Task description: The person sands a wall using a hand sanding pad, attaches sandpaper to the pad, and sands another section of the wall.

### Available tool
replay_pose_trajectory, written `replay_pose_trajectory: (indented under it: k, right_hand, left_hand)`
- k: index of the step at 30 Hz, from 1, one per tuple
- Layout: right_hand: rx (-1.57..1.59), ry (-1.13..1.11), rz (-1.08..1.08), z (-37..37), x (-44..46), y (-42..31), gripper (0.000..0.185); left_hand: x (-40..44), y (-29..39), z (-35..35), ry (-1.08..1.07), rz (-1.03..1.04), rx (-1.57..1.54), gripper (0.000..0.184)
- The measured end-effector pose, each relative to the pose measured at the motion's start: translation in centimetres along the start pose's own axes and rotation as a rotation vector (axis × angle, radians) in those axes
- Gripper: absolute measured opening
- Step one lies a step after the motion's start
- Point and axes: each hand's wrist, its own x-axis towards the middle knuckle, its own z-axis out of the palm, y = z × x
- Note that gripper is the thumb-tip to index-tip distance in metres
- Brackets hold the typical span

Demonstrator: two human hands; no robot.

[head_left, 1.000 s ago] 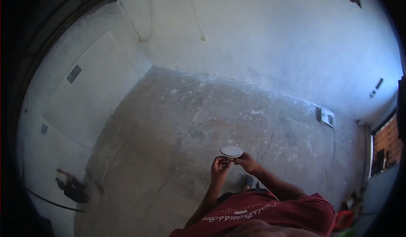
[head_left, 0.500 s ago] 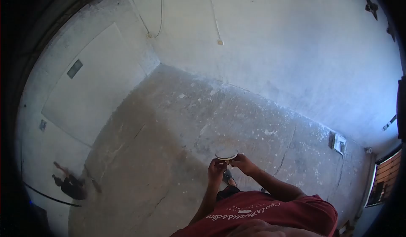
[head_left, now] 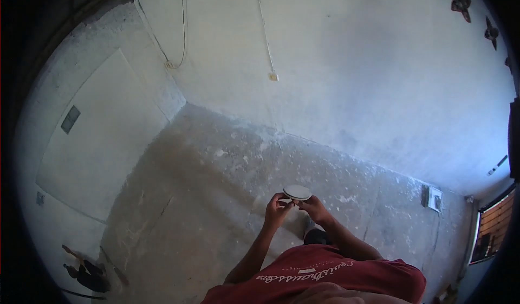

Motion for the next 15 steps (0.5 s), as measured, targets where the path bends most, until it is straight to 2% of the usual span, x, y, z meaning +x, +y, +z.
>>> replay_pose_trajectory:
  k: [2,6,8,10,12,15]
  right_hand:
    - [0.022,-0.046,0.000,-1.4,4.8,0.8,0.039]
    - [-0.038,-0.153,-0.012,-3.7,16.0,1.5,0.040]
    - [-0.062,-0.172,0.045,-3.6,22.2,0.6,0.040]
    - [-0.020,-0.222,0.135,-3.1,27.3,-1.2,0.040]
    - [-0.289,-0.322,-0.012,-3.6,33.2,-1.7,0.039]
    - [-0.288,-0.328,-0.029,-2.7,40.1,-3.1,0.039]
  left_hand:
    - [4.0,-1.0,-0.7,0.057,-0.037,-0.203,0.039]
    - [13.2,-1.4,-2.5,0.217,-0.041,-0.272,0.044]
    - [17.3,-0.5,-4.2,0.215,-0.173,-0.366,0.044]
    - [20.3,1.5,-5.1,0.316,-0.153,-0.322,0.043]
    - [25.6,2.0,-7.2,0.398,-0.096,-0.270,0.043]
    - [30.2,0.3,-9.8,0.507,-0.058,-0.211,0.041]
